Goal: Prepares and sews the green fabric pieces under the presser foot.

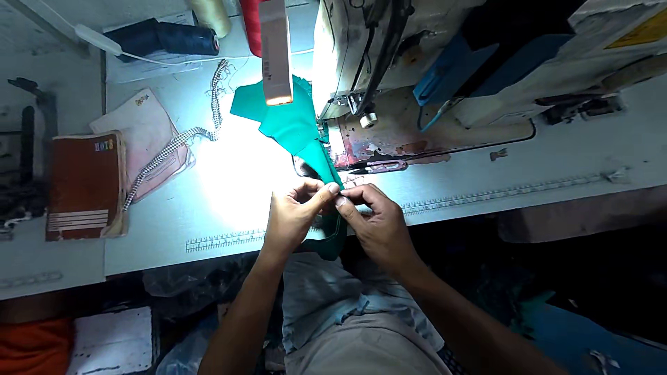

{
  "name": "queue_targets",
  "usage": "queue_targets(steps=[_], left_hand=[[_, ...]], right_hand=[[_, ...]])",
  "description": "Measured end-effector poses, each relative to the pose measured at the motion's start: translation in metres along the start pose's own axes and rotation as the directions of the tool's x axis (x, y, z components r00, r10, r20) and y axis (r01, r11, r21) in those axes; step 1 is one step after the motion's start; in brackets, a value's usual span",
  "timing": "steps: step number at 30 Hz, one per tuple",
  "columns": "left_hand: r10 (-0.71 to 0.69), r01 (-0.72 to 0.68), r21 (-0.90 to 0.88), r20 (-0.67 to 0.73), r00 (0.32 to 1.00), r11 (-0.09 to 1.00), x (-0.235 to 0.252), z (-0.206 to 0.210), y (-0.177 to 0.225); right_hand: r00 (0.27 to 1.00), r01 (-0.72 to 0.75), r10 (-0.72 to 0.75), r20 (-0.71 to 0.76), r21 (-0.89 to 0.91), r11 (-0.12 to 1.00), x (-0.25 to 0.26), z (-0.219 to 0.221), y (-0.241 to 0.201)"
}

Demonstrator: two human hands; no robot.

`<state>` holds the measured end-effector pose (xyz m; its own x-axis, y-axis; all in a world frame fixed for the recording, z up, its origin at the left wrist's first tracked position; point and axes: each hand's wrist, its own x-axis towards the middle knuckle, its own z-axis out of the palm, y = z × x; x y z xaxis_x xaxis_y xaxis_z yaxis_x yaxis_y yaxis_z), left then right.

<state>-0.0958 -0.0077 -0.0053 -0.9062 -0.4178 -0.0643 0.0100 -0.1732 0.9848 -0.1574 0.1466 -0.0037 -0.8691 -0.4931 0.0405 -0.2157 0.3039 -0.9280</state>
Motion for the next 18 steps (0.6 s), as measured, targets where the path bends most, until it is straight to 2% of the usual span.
queue_targets(steps=[5, 12, 18], left_hand=[[-0.079, 0.080, -0.075, 0.017, 0.997, 0.994, -0.002, 0.002, 0.003], [-0.064, 0.065, 0.039, -0.009, 0.998, 0.997, -0.011, 0.007, 0.001], [-0.187, 0.184, -0.123, -0.018, 0.982, 0.975, -0.008, 0.004, 0.001]], right_hand=[[0.998, -0.048, 0.045, 0.032, 0.075, 0.996, 0.001, -0.006, -0.005], [0.988, -0.155, 0.142, 0.066, 0.277, 0.948, 0.007, -0.008, -0.006], [0.952, -0.306, 0.260, 0.163, 0.431, 0.849, 0.010, -0.007, -0.007]])
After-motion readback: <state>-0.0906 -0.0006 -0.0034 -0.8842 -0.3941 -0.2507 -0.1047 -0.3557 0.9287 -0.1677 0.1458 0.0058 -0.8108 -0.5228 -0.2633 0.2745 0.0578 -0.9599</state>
